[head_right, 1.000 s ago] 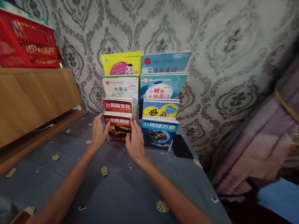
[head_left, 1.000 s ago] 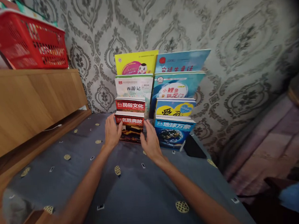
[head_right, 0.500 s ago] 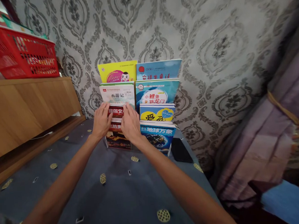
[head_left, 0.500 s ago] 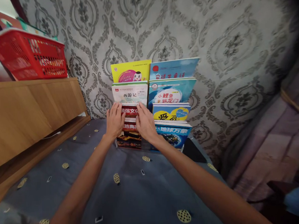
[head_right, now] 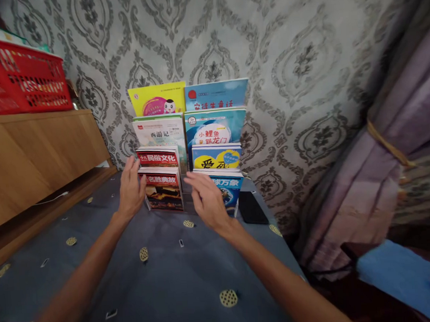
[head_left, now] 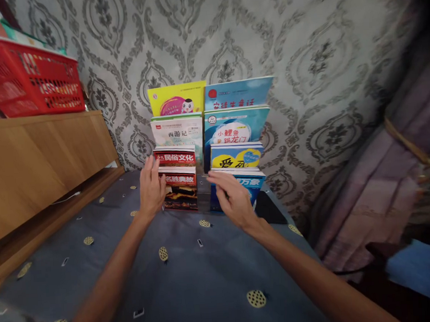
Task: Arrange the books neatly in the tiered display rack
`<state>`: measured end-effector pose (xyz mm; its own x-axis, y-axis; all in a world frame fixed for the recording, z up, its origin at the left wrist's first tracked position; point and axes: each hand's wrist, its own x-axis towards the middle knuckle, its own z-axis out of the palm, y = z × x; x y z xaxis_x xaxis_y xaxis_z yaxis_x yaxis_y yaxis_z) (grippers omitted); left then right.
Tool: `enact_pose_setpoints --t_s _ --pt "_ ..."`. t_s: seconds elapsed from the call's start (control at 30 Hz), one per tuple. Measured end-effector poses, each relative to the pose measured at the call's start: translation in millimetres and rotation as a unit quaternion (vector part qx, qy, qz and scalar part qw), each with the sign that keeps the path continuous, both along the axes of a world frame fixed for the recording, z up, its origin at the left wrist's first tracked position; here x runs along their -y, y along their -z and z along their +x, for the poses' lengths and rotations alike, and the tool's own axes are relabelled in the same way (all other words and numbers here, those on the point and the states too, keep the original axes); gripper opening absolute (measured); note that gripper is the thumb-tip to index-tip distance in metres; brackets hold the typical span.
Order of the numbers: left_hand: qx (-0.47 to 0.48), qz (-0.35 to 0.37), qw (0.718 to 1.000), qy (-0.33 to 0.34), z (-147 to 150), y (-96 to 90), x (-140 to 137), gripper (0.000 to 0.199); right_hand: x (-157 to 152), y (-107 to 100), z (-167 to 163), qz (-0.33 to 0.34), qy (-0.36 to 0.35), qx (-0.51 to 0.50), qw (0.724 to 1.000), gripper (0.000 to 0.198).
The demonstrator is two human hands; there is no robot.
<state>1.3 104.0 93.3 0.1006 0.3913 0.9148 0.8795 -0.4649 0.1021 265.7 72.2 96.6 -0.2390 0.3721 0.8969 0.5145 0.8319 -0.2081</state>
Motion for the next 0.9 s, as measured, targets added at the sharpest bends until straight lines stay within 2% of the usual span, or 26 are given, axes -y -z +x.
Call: enact_pose_setpoints --t_s 0.07,0.17,0.33,0.57,0.67,0.8,0.9 --pt "-0.029 0.007 1.000 0.008 15.4 3.3 5.4 0.047 7.2 15.9 15.4 0.006 0.013 0.014 1.000 0.040" --pt "-0.101 0.019 0.994 0.026 45.6 -2.5 7.8 0.045 11.4 29.1 36.7 0.018 0.056 -0.001 0.998 0.040" --pt "-0.190 0.026 0.980 0.059 94.7 -26.4 0.7 0.041 10.9 24.1 66.7 0.031 0.128 -0.061 0.989 0.037" --pt "-0.184 -0.010 0.981 0.053 135.8 -38.4 -17.6 0.044 -5.8 22.2 95.3 -0.063 0.152 -0.129 0.978 0.046" --pt "-0.168 -0.017 0.985 0.046 136.6 -47.6 -26.3 0.045 -20.5 11.7 104.7 -0.082 0.140 -0.149 0.975 0.052" --pt "-0.138 -0.001 0.990 0.021 129.0 -69.2 -34.8 0.045 -44.1 -14.5 114.6 -0.098 0.117 -0.160 0.975 0.057" --pt "-0.155 -0.007 0.988 0.011 131.0 -78.6 -35.0 0.043 -60.4 -28.3 117.0 -0.130 0.104 -0.181 0.969 0.060"
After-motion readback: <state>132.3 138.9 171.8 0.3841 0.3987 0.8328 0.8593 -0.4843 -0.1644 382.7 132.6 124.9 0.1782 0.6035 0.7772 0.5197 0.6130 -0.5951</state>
